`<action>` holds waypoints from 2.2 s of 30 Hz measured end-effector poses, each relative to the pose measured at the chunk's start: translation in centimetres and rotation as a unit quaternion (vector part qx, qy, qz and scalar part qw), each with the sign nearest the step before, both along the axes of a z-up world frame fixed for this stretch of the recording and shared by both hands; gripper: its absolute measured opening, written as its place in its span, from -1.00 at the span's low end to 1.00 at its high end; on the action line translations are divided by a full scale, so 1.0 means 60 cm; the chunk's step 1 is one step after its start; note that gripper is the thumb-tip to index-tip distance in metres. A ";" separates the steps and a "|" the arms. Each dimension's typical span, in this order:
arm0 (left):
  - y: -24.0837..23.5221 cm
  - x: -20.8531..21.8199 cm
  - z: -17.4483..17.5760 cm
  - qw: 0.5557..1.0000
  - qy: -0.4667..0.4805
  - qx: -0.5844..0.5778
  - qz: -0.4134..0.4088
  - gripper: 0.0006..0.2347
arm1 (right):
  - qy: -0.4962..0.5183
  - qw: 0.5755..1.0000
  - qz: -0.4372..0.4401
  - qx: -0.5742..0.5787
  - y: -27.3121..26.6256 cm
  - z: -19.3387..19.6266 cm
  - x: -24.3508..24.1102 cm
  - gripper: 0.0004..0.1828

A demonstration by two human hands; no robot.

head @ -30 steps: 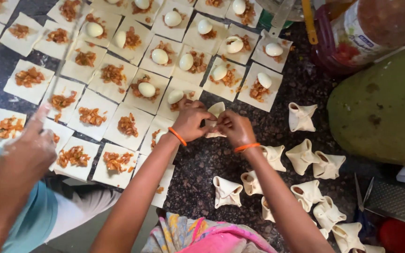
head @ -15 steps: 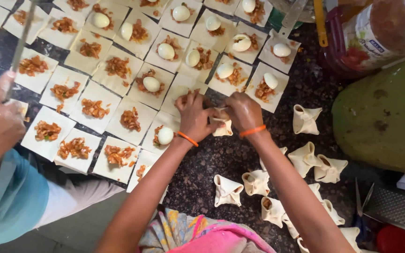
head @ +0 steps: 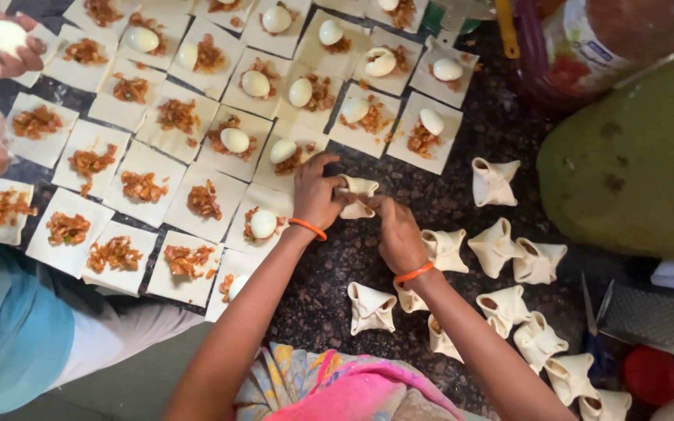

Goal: Assemble savory egg pastries by portioning filling and eggs onto dough squares and folding them.

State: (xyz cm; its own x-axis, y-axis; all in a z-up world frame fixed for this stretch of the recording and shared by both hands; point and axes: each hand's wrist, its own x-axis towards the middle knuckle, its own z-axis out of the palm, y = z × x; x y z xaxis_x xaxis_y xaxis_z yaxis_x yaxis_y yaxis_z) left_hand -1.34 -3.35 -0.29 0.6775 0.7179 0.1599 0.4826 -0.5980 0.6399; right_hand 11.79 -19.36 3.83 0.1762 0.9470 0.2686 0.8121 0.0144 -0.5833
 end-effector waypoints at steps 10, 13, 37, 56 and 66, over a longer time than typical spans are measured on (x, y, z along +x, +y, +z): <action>-0.050 -0.043 0.030 0.985 -0.004 -0.157 -0.075 -0.74 | 0.150 0.976 -0.142 0.061 -0.032 0.043 0.096 -0.52; -0.055 -0.031 0.078 0.979 0.111 -0.112 -0.126 -0.69 | 0.161 0.967 -0.178 0.088 -0.017 0.050 0.164 -0.55; 0.102 0.235 0.046 0.976 0.017 0.133 -0.169 -0.90 | 0.133 0.936 -0.306 -0.109 0.163 -0.104 0.370 -0.79; 0.109 0.333 -0.015 0.992 -0.008 -0.111 -0.066 -0.86 | -0.025 0.957 -0.288 0.040 0.130 -0.071 0.221 -0.69; 0.124 0.337 0.004 0.987 -0.008 -0.089 -0.135 -0.82 | -0.194 0.957 -0.216 0.013 0.051 0.001 0.224 -0.81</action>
